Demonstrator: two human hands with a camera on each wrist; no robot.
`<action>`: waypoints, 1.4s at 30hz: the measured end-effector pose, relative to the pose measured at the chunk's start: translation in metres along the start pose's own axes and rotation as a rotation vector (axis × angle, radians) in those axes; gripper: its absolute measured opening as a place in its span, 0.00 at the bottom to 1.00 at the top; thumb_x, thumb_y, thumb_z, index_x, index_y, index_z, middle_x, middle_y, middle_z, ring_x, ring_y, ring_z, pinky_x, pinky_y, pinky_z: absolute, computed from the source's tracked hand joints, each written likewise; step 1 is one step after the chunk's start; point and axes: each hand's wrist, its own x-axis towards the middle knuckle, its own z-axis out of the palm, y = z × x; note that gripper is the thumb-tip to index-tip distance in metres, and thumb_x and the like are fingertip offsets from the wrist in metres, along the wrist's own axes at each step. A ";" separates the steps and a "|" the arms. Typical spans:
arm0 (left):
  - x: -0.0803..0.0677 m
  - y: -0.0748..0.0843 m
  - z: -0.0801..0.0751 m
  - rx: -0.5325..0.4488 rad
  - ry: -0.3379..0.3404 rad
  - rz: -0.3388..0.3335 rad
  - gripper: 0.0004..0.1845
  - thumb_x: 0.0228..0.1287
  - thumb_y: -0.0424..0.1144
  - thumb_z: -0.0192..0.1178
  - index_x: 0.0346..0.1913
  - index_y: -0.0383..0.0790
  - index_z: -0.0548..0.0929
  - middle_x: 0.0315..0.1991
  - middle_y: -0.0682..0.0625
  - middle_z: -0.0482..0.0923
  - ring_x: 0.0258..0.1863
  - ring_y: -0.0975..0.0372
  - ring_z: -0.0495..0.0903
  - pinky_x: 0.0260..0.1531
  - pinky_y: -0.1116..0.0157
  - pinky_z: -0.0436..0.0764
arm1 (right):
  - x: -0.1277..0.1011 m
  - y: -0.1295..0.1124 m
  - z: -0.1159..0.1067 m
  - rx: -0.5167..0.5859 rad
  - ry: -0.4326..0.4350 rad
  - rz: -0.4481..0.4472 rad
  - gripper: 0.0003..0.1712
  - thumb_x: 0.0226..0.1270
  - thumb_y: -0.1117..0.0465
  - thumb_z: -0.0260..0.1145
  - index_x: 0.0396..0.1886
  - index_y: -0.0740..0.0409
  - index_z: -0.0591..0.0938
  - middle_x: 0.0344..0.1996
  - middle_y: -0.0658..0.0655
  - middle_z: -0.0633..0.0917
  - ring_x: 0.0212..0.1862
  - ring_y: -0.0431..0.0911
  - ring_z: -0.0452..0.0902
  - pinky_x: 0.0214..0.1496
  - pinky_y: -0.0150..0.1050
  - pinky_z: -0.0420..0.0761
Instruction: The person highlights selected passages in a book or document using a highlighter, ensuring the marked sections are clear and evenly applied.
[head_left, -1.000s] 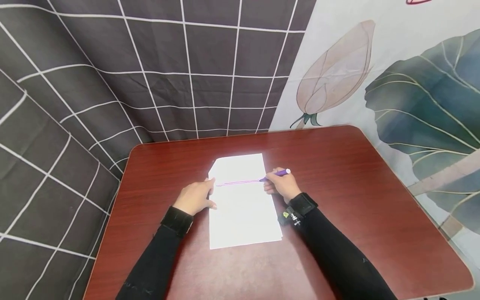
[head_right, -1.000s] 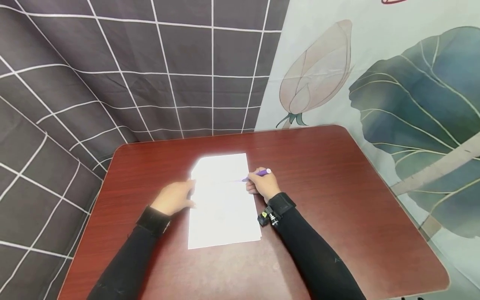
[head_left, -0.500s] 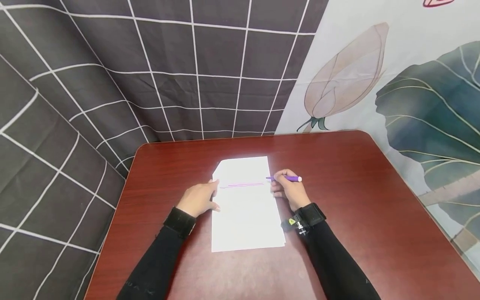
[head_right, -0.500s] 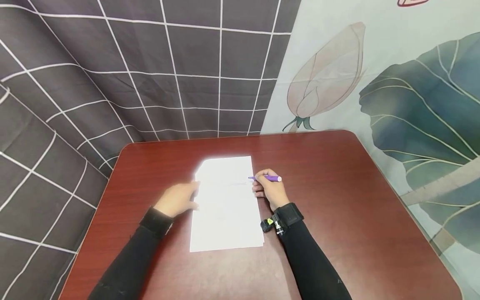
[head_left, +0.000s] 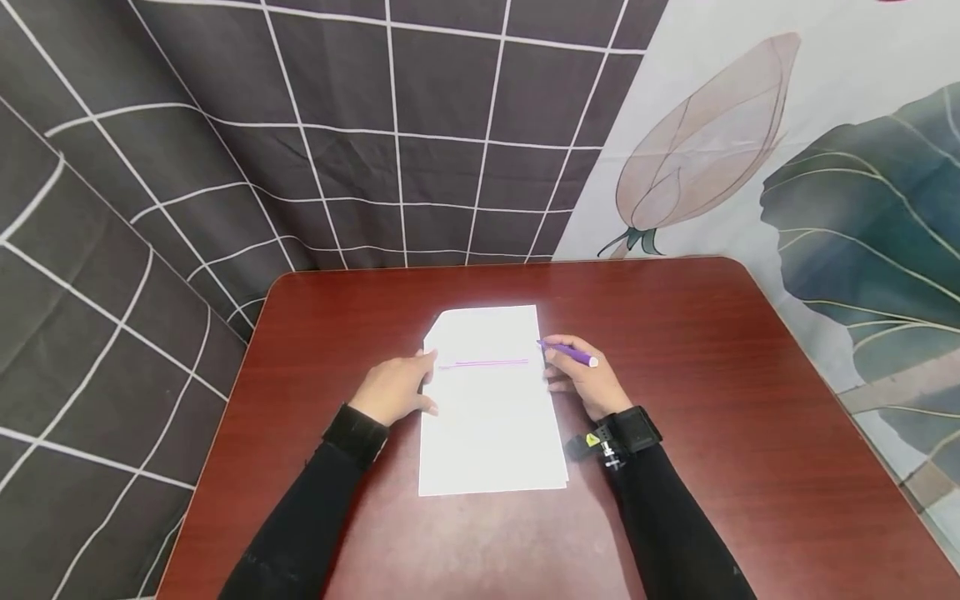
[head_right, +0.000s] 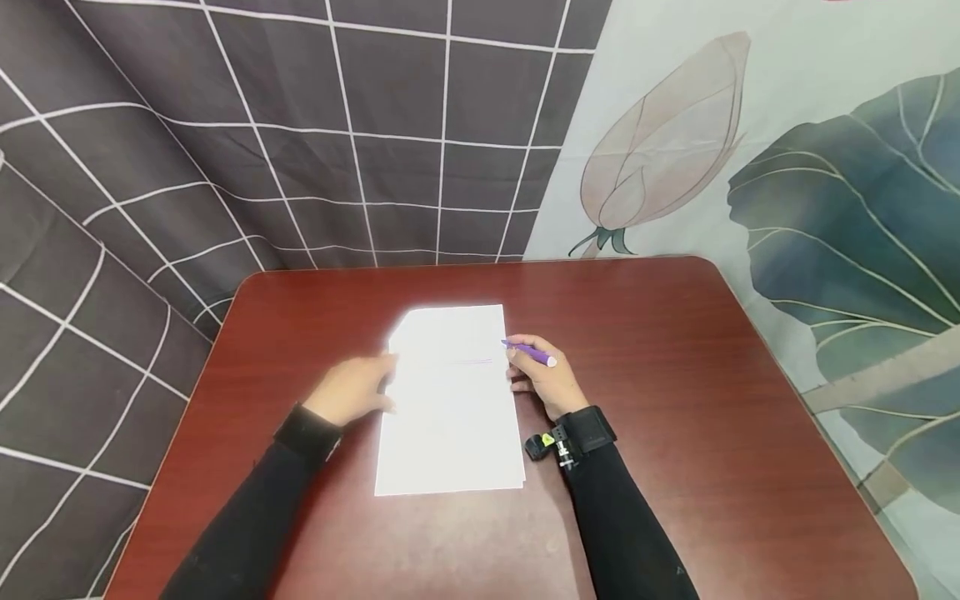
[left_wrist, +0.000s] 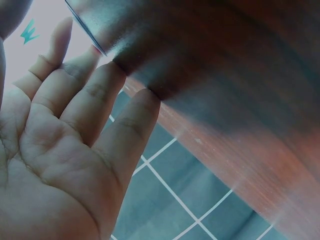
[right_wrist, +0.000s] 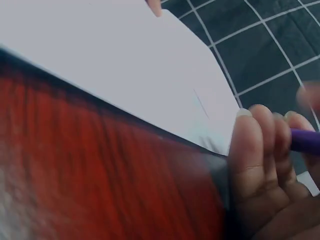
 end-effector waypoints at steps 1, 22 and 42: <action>0.001 0.001 -0.001 0.002 0.001 0.003 0.35 0.58 0.48 0.89 0.66 0.44 0.85 0.40 0.52 0.90 0.35 0.59 0.78 0.38 0.61 0.79 | -0.001 0.000 -0.003 -0.002 -0.022 -0.006 0.26 0.88 0.61 0.64 0.78 0.66 0.77 0.48 0.51 0.88 0.41 0.39 0.90 0.43 0.36 0.94; -0.005 -0.010 -0.009 -0.034 0.009 0.007 0.43 0.61 0.43 0.88 0.78 0.39 0.81 0.60 0.43 0.93 0.55 0.49 0.90 0.59 0.46 0.91 | -0.021 -0.030 -0.053 -0.455 0.212 0.037 0.35 0.78 0.66 0.73 0.79 0.73 0.74 0.58 0.75 0.90 0.42 0.33 0.84 0.41 0.27 0.85; -0.002 -0.002 -0.010 -0.025 0.112 0.042 0.21 0.67 0.45 0.83 0.61 0.48 0.95 0.55 0.48 0.96 0.50 0.51 0.92 0.50 0.44 0.92 | 0.008 -0.003 -0.097 -0.824 0.282 0.151 0.27 0.66 0.52 0.85 0.59 0.61 0.91 0.47 0.58 0.96 0.44 0.47 0.89 0.38 0.34 0.85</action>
